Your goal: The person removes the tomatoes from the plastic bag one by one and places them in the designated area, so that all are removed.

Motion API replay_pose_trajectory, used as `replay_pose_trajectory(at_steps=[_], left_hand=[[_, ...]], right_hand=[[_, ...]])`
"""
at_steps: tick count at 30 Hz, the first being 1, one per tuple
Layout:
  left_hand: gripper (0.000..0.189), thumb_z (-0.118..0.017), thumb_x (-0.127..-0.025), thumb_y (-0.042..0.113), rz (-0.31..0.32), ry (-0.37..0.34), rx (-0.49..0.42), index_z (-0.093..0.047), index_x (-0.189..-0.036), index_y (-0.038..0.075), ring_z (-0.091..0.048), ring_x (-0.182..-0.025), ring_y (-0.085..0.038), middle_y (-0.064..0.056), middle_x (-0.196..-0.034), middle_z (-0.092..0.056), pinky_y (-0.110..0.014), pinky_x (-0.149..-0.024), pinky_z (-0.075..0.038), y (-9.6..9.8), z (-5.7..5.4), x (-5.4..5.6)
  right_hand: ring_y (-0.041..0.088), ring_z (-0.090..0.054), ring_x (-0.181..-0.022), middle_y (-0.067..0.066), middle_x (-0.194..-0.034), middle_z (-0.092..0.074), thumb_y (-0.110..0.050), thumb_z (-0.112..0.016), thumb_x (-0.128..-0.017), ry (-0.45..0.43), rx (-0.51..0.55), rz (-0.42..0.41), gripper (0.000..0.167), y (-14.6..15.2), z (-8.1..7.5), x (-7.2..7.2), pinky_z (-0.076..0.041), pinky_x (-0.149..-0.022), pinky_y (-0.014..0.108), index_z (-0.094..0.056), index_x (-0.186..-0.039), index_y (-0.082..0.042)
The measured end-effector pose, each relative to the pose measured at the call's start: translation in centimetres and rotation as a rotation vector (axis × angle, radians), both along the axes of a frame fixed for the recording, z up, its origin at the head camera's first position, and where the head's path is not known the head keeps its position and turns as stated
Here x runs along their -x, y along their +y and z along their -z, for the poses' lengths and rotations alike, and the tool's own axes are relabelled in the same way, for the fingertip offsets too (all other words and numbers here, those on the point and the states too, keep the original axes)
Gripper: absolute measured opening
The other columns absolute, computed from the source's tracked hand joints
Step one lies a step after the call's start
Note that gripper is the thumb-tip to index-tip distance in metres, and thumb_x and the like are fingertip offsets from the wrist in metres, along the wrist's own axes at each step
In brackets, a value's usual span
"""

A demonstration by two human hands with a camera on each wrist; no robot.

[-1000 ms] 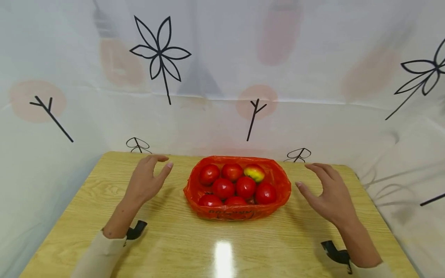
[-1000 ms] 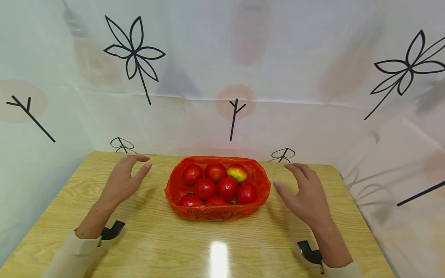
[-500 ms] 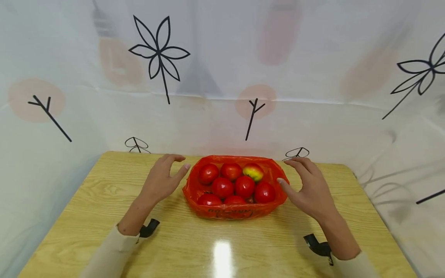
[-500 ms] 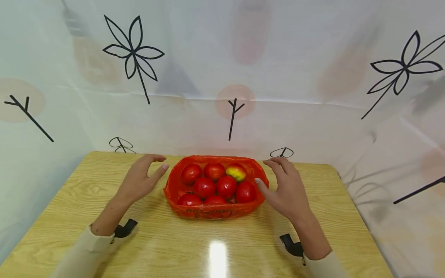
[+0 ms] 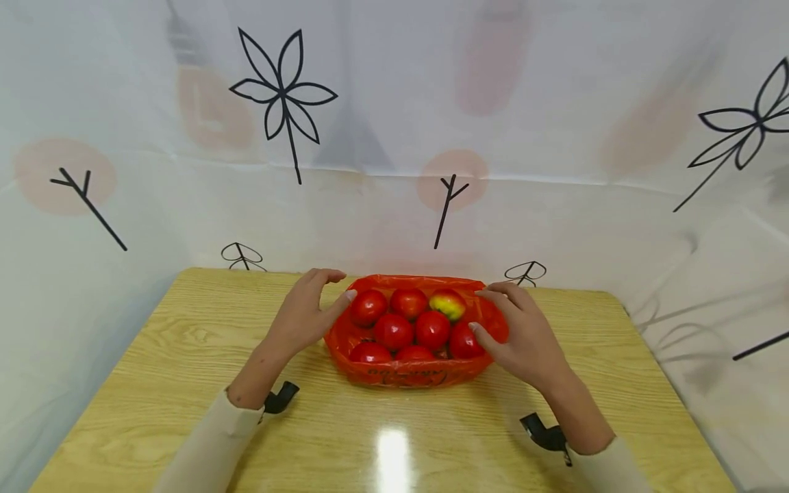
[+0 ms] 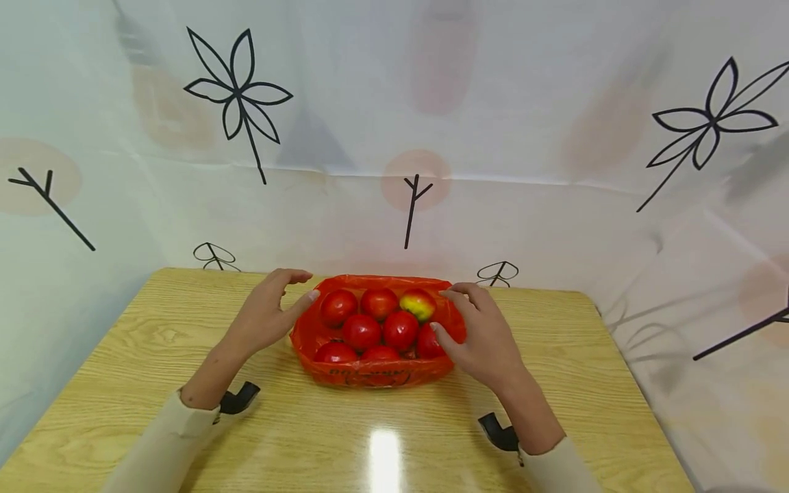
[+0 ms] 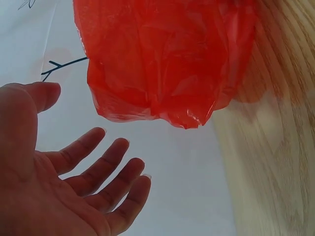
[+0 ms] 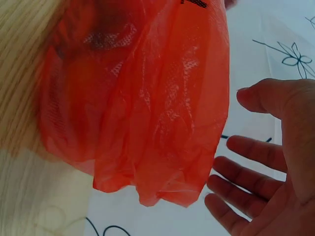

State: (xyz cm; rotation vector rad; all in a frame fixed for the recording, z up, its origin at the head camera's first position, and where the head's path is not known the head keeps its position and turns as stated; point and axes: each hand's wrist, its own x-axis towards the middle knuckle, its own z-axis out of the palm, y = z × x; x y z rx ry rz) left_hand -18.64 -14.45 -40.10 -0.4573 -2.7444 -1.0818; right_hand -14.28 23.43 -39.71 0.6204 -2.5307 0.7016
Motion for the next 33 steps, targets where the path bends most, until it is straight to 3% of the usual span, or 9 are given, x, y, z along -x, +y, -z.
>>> replay_pose_trajectory(at_steps=[9,15,23,33], left_hand=[[0.051,-0.069,-0.102,0.035,0.023,-0.02,0.0,-0.06,-0.144,0.007,-0.059,-0.131,-0.038,-0.013,-0.139,-0.061,-0.056,-0.108,-0.052,0.6,0.3,0.5],[0.05,-0.069,-0.102,0.033,0.037,-0.012,0.017,-0.06,-0.144,0.007,-0.059,-0.128,-0.037,-0.014,-0.138,-0.062,-0.056,-0.105,-0.053,0.7,0.4,0.8],[0.051,-0.069,-0.102,0.035,0.034,-0.058,0.029,-0.058,-0.145,0.01,-0.059,-0.128,-0.034,-0.011,-0.138,-0.061,-0.053,-0.106,-0.054,0.7,0.8,0.8],[0.05,-0.068,-0.104,0.034,0.036,-0.114,0.019,-0.058,-0.146,0.009,-0.061,-0.126,-0.031,-0.01,-0.14,-0.062,-0.048,-0.097,-0.059,-0.3,1.9,0.6]], right_hand=[[0.03,-0.06,-0.119,0.009,-0.128,-0.064,-0.015,-0.086,-0.086,-0.027,-0.012,-0.06,0.045,-0.7,0.4,0.6,-0.056,-0.098,0.053,-0.07,-0.127,-0.005],[0.028,-0.062,-0.115,0.007,-0.126,-0.063,-0.015,-0.085,-0.088,-0.077,-0.029,-0.072,0.042,-1.1,0.6,1.0,-0.057,-0.096,0.05,-0.07,-0.126,-0.006],[0.031,-0.066,-0.112,0.007,-0.125,-0.064,-0.015,-0.085,-0.089,-0.133,-0.053,-0.067,0.042,-1.2,1.0,0.7,-0.059,-0.096,0.05,-0.07,-0.126,-0.004],[0.03,-0.067,-0.106,0.009,-0.118,-0.067,-0.006,-0.079,-0.091,-0.145,-0.055,-0.068,0.023,-1.5,1.7,0.8,-0.06,-0.095,0.051,-0.074,-0.113,-0.004]])
